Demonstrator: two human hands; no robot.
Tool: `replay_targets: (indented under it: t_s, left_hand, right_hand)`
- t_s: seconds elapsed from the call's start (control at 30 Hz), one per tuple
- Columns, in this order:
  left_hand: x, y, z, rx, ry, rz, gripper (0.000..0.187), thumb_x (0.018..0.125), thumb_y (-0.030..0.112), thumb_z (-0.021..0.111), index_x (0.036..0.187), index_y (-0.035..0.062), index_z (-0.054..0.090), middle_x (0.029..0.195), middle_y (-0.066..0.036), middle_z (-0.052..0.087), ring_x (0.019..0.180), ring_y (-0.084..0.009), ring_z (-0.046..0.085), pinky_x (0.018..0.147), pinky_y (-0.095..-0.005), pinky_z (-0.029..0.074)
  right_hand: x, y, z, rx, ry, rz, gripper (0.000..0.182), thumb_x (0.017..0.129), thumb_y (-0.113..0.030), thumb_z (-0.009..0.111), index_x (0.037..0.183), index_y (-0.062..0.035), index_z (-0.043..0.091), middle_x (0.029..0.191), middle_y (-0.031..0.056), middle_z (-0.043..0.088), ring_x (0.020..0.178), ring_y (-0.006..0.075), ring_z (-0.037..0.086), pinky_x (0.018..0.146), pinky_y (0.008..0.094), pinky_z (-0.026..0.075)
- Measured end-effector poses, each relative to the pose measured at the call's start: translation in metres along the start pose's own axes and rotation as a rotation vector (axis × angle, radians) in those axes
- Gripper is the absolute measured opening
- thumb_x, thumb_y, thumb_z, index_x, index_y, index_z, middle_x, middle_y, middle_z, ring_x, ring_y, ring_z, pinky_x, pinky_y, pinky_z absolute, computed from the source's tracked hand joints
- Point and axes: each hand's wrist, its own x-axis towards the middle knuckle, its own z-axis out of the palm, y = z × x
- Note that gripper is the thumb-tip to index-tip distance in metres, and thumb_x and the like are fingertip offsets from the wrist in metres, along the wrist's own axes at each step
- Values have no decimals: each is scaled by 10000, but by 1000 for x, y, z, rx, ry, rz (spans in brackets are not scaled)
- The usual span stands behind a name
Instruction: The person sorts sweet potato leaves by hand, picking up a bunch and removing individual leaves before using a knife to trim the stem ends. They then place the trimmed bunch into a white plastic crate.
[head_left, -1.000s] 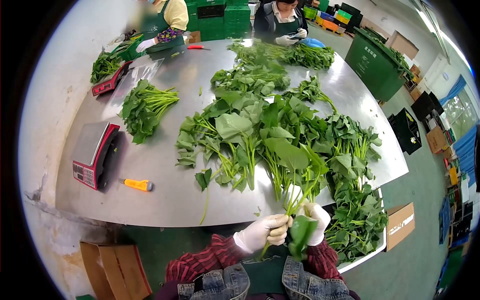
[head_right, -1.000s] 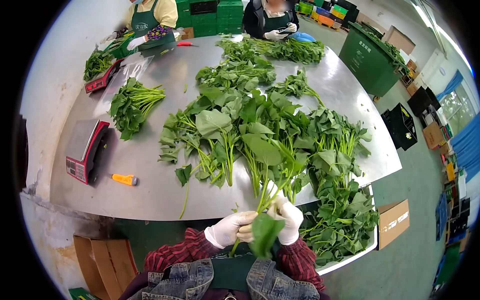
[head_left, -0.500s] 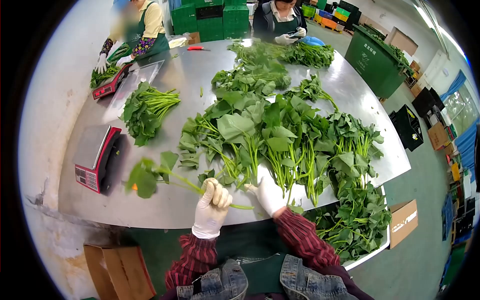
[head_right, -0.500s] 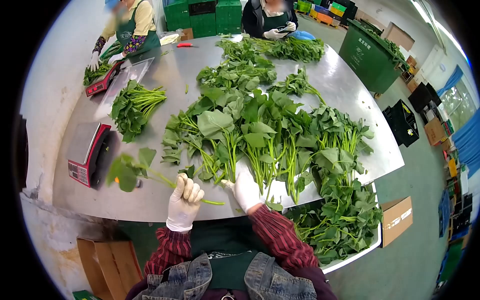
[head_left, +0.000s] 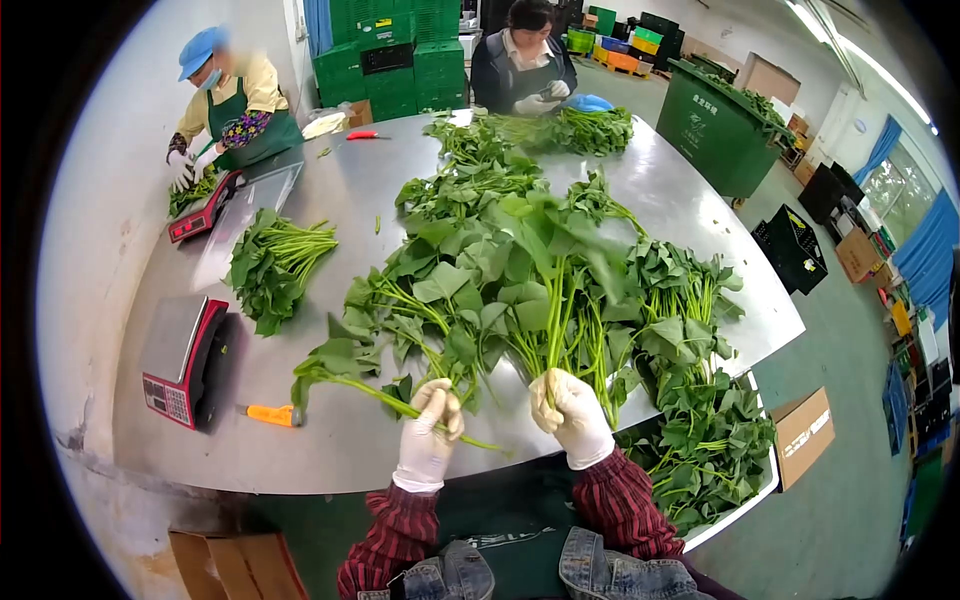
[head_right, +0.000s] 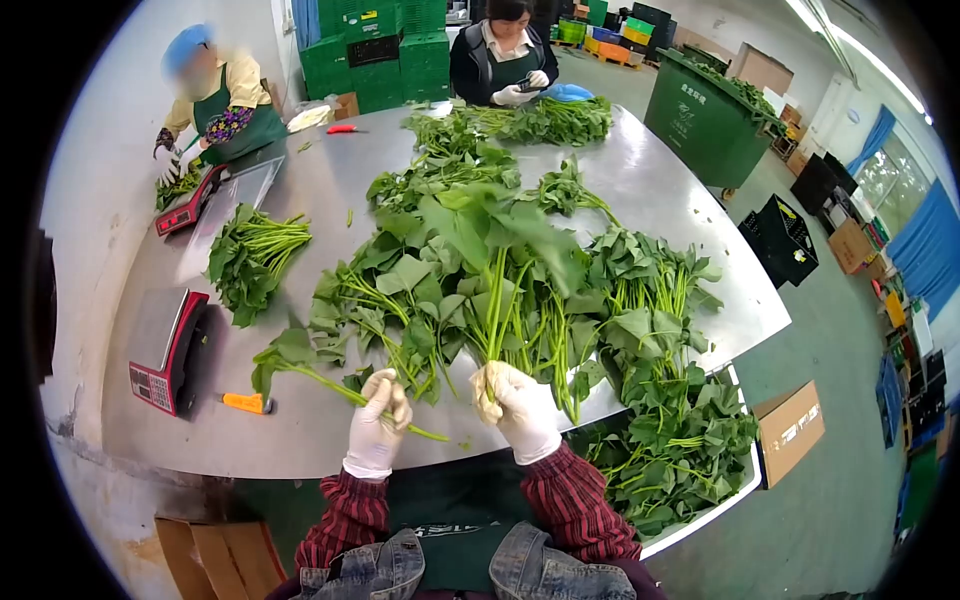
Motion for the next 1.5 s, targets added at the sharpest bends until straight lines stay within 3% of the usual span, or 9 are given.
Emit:
replay_targets:
  t_s: [0.17, 0.57, 0.63, 0.77, 0.93, 1.07, 1.13, 1.17, 1.5]
  left_hand:
    - [12, -11, 24, 198, -37, -27, 179, 868, 107, 577, 1033, 39, 589, 883, -57, 617, 582, -90, 502, 484, -198, 339]
    - [18, -20, 32, 270, -91, -103, 288, 858, 138, 617, 1084, -35, 568, 790, -4, 581, 616, -62, 483, 508, -183, 337]
    - [15, -22, 31, 308, 0, -54, 270, 847, 97, 621, 1062, -57, 564, 745, -12, 567, 593, -68, 476, 500, -181, 332]
    - [8, -28, 26, 414, -10, 13, 240, 841, 80, 620, 1037, -47, 565, 743, -21, 572, 581, -60, 470, 489, -181, 320]
    - [7, -21, 26, 326, -58, -87, 243, 868, 119, 592, 1074, -6, 565, 811, -4, 577, 639, -57, 475, 527, -185, 331]
    - [5, -17, 23, 160, -165, -204, 278, 893, 177, 565, 1121, 22, 535, 873, 1, 548, 684, -61, 467, 555, -181, 345]
    - [3, -15, 30, 156, -148, -200, 269, 892, 179, 566, 1114, 29, 533, 875, 0, 542, 679, -67, 465, 559, -185, 348]
    - [2, -15, 33, 153, -134, -198, 261, 892, 180, 567, 1106, 35, 530, 877, -1, 536, 673, -73, 463, 564, -188, 351]
    - [8, -24, 19, 272, -242, -247, 283, 840, 61, 596, 1111, 34, 522, 889, -5, 543, 654, -62, 442, 551, -189, 328]
  right_hand:
    - [-13, 2, 12, -48, -23, 61, 350, 906, -322, 532, 871, 26, 532, 558, 6, 447, 466, 85, 383, 440, 206, 293]
    - [-25, 13, 18, -567, 14, 371, 301, 908, -289, 552, 830, 2, 568, 601, 19, 529, 492, 71, 468, 467, 203, 365]
    - [-20, 16, 23, -1142, 219, 7, 266, 843, -249, 647, 788, -4, 561, 580, 16, 530, 498, 58, 482, 453, 216, 385]
    - [-3, 13, 25, -1283, 284, -112, 264, 796, -205, 693, 761, -2, 527, 569, 28, 533, 491, 68, 492, 452, 239, 400]
    - [1, 30, 20, -1320, 159, -221, 212, 820, -171, 649, 763, -10, 524, 560, 40, 522, 472, 91, 488, 447, 248, 397]
    - [-11, 24, 34, -1324, 327, -219, 193, 819, -148, 637, 764, 0, 526, 544, 30, 501, 461, 91, 453, 458, 246, 389]
    - [-17, 19, 36, -1059, 405, -69, 202, 828, -183, 623, 825, -4, 529, 618, 86, 551, 523, 188, 532, 506, 319, 438]
    - [-18, 11, 37, -1020, 393, 26, 233, 819, -195, 642, 828, 8, 527, 620, 54, 547, 533, 128, 505, 506, 292, 431]
    - [7, 2, 42, -1055, 415, 55, 315, 774, -276, 697, 742, -7, 536, 593, 27, 542, 501, 78, 484, 463, 227, 404]
